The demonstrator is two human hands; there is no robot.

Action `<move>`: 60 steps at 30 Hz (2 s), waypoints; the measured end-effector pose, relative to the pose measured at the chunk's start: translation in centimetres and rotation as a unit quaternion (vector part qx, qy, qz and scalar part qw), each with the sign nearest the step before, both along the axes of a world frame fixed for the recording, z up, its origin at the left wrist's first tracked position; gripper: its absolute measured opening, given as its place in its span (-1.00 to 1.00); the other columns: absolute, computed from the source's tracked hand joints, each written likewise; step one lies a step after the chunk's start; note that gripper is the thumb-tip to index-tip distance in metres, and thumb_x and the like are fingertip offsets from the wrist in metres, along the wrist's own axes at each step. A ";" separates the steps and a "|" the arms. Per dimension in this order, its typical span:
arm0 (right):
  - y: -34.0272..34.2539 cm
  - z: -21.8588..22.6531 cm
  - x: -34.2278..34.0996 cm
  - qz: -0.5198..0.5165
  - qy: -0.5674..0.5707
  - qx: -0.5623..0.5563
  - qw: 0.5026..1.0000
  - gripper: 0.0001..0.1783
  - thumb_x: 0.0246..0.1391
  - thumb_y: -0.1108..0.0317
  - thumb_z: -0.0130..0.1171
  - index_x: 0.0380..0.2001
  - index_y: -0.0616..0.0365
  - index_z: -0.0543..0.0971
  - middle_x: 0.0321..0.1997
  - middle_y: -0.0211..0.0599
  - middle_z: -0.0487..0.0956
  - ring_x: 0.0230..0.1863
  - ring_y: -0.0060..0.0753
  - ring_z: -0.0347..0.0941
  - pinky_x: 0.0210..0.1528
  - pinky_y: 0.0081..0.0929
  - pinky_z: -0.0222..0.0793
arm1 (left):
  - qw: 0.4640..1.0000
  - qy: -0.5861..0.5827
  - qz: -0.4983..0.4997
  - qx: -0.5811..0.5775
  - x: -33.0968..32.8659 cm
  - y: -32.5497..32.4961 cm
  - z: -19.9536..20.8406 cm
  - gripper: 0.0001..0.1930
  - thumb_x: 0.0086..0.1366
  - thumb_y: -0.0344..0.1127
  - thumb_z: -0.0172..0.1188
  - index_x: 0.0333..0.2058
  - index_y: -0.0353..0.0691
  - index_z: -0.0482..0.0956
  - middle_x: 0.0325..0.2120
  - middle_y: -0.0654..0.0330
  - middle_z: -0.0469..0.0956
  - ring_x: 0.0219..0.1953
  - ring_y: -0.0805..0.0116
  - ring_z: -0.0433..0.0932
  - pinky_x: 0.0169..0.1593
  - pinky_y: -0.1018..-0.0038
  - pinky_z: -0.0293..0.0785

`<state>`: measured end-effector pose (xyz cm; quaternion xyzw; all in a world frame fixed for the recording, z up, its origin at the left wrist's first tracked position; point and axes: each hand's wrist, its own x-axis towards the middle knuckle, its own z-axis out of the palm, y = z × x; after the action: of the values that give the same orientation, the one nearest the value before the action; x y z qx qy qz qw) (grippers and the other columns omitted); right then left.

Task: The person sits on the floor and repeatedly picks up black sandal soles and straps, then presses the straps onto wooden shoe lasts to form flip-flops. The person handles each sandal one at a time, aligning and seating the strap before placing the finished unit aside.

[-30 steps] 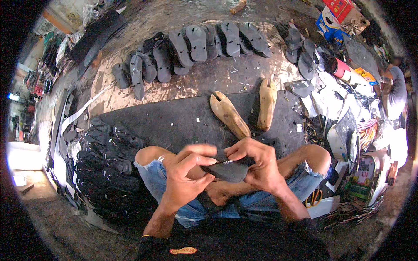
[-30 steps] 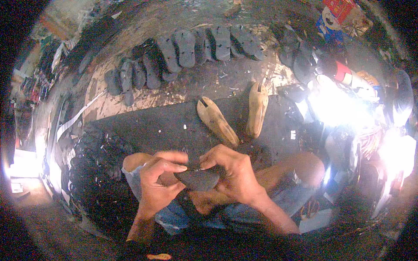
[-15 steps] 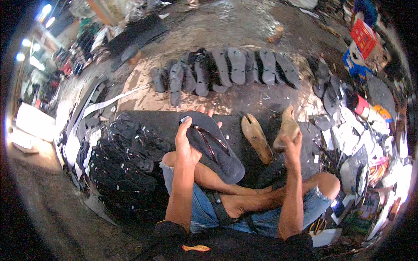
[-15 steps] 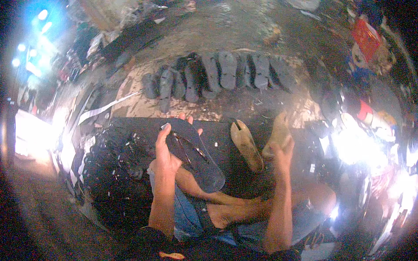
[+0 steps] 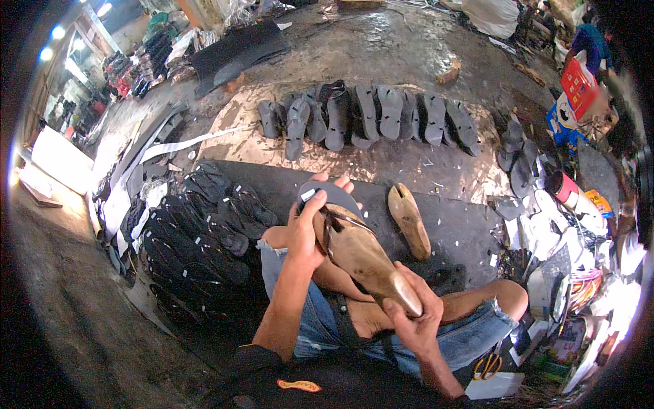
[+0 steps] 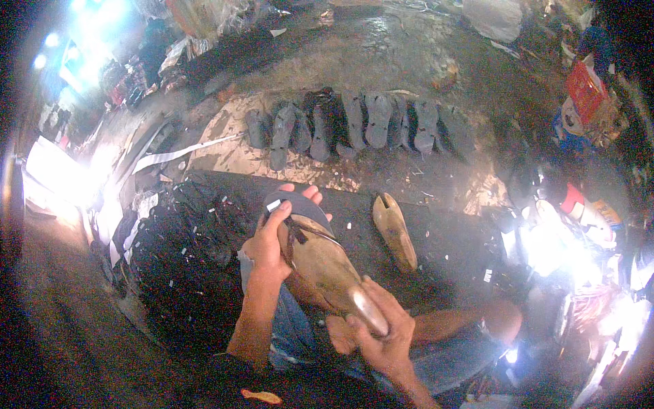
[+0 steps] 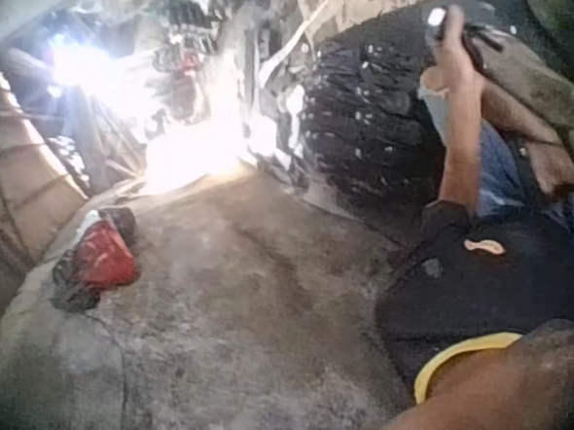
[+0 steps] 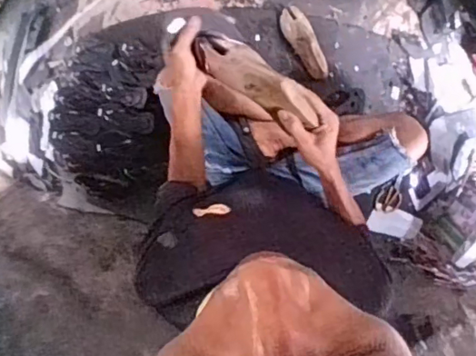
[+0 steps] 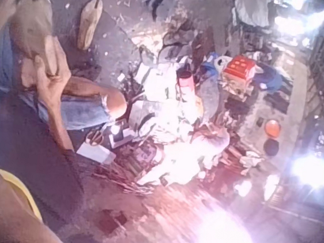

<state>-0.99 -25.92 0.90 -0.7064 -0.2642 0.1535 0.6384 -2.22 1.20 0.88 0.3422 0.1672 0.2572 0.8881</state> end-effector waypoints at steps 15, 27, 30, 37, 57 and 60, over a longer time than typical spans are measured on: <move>2.1 -5.1 -2.4 0.051 -0.084 -0.032 0.995 -0.42 0.28 0.28 0.36 0.33 0.19 0.54 0.37 0.08 0.51 0.43 0.08 0.41 0.55 -0.03 0.20 | 0.959 0.280 -0.009 -0.052 -6.3 -8.2 -8.0 -0.38 0.49 0.24 0.11 0.23 -0.15 0.52 0.06 0.15 0.64 0.10 0.19 0.61 0.25 0.18 0.52; 0.6 -6.6 -2.3 0.090 0.427 0.141 0.888 -0.58 0.65 0.03 -0.03 -0.22 0.07 0.59 -0.46 -0.66 0.43 -0.48 -0.78 0.24 -0.44 -0.61 0.22 | 0.974 0.225 -0.028 -0.028 -9.5 -8.4 -3.6 -0.19 0.45 0.38 0.08 0.32 -0.26 0.46 0.08 0.08 0.65 0.04 0.17 0.67 0.09 0.20 0.66; -1.0 -8.4 -3.6 0.188 0.551 0.176 0.793 -0.63 0.57 -0.03 0.09 0.02 0.02 0.63 -0.27 -0.54 0.58 -0.34 -0.61 0.44 -0.27 -0.52 0.36 | 0.968 0.247 -0.037 0.007 -10.2 -8.2 -3.0 -0.22 0.46 0.31 0.09 0.33 -0.27 0.44 0.10 0.07 0.62 0.06 0.16 0.65 0.11 0.20 0.64; 1.3 -12.2 -3.9 0.076 0.641 0.191 0.739 -0.41 0.48 0.10 0.24 0.43 0.11 0.45 0.35 -0.43 0.58 0.30 -0.47 0.52 0.46 -0.30 0.38 | 0.958 0.268 -0.064 0.074 -9.3 -10.4 -3.8 -0.29 0.47 0.15 0.12 0.35 -0.30 0.39 0.15 0.04 0.56 0.13 0.14 0.60 0.17 0.21 0.58; -2.2 3.5 -0.2 0.180 0.378 0.143 0.897 0.44 0.14 0.19 0.56 0.66 0.07 -0.40 0.55 0.20 0.25 0.53 0.08 0.27 0.53 -0.09 0.22 | 0.957 0.138 -0.204 0.151 -12.0 -8.6 -8.7 -0.57 0.61 -0.07 0.15 0.19 -0.32 0.53 0.11 0.10 0.63 0.16 0.20 0.59 0.23 0.20 0.53; -0.3 3.7 -0.7 0.180 0.034 0.046 0.982 0.46 0.09 0.15 0.59 0.66 0.03 -0.36 0.46 0.18 0.28 0.57 0.10 0.15 0.61 0.04 0.01 | 0.950 0.048 -0.302 -0.067 -8.8 -11.1 -9.0 -0.47 0.61 0.03 0.07 0.29 -0.29 0.42 0.22 0.07 0.55 0.24 0.14 0.54 0.30 0.15 0.49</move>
<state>-1.68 -26.25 4.58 -0.6116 -0.3717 0.2778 0.6408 -10.99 -9.89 -8.16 0.3281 0.1150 -0.0516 0.9362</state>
